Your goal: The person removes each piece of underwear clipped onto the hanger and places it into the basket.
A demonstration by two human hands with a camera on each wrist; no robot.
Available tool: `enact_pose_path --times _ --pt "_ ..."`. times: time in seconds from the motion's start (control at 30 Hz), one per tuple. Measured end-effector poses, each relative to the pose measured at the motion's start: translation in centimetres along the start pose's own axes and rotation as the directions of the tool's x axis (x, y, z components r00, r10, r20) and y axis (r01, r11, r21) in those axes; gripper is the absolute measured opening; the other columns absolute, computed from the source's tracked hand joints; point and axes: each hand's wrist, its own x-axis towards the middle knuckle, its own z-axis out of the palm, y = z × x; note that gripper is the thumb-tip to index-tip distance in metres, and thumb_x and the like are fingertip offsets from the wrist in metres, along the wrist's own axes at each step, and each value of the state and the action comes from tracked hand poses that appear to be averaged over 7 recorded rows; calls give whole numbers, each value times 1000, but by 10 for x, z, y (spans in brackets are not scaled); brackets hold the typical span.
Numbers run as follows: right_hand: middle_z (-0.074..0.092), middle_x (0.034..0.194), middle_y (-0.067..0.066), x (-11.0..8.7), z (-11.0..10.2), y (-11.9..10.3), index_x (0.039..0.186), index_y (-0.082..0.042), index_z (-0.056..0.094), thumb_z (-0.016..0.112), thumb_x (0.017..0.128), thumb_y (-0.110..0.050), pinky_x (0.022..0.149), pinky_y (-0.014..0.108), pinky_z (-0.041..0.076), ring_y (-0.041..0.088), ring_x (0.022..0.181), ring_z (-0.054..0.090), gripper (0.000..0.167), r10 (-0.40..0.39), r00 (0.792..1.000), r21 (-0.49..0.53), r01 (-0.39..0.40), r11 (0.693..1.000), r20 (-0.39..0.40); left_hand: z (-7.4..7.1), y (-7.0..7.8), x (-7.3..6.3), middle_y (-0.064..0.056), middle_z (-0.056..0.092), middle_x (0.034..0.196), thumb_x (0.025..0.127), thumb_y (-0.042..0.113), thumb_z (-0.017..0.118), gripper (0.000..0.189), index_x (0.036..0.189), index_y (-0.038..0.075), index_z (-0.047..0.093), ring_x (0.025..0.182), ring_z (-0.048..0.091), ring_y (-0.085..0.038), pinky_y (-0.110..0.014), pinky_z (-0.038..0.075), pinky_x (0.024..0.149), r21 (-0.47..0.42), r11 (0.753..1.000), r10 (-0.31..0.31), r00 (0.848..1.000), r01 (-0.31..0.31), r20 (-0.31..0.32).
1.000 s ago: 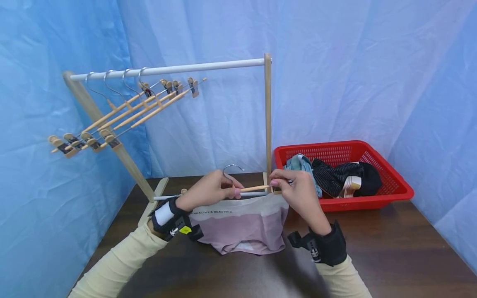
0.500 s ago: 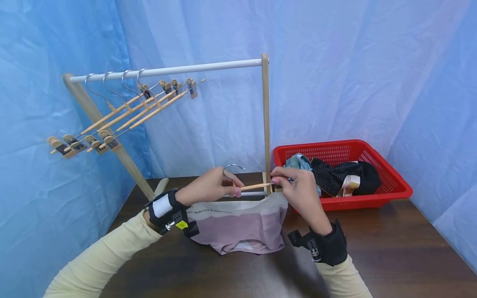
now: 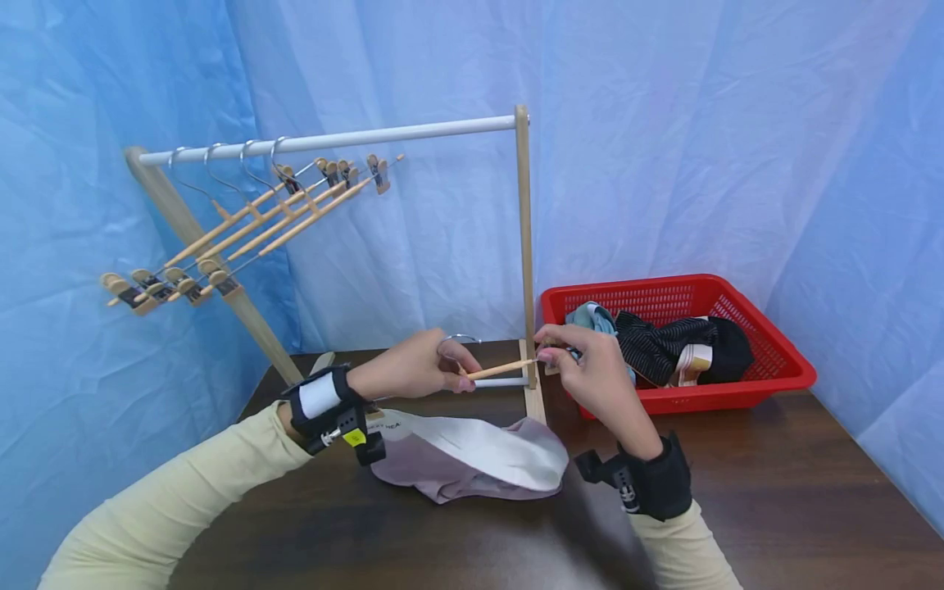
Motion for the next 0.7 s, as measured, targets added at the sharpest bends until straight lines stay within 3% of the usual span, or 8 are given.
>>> enact_pose_path --times 0.37,0.5,0.6,0.7 --pt "76 94 12 2 -6 9 115 -4 73 76 90 -5 52 22 51 25 70 67 25 -89 995 -8 89 996 38 3 1 3 -4 78 91 90 7 76 11 101 8 79 80 66 -20 -29 52 70 24 1000 -9 999 7 44" --pt "76 98 13 3 -8 12 117 -3 72 76 89 -3 60 20 56 25 76 69 28 -126 990 -21 127 992 60 5 4 4 -3 78 91 90 8 77 12 102 9 80 82 68 -19 -31 56 73 15 999 -34 997 33 68" --pt "76 106 13 2 -10 13 122 -4 71 76 90 -7 73 30 63 25 82 70 33 -154 987 -46 157 987 53 6 6 7 -3 78 90 89 8 78 12 101 9 80 82 70 -21 -31 57 72 13 999 -31 996 30 80" --pt "75 117 14 3 -10 14 129 -5 68 76 91 -11 84 47 62 31 96 72 39 -178 984 -78 178 981 13 7 7 9 -4 78 88 89 7 77 12 101 7 79 81 71 -22 -30 57 70 -12 1000 -17 996 18 87"
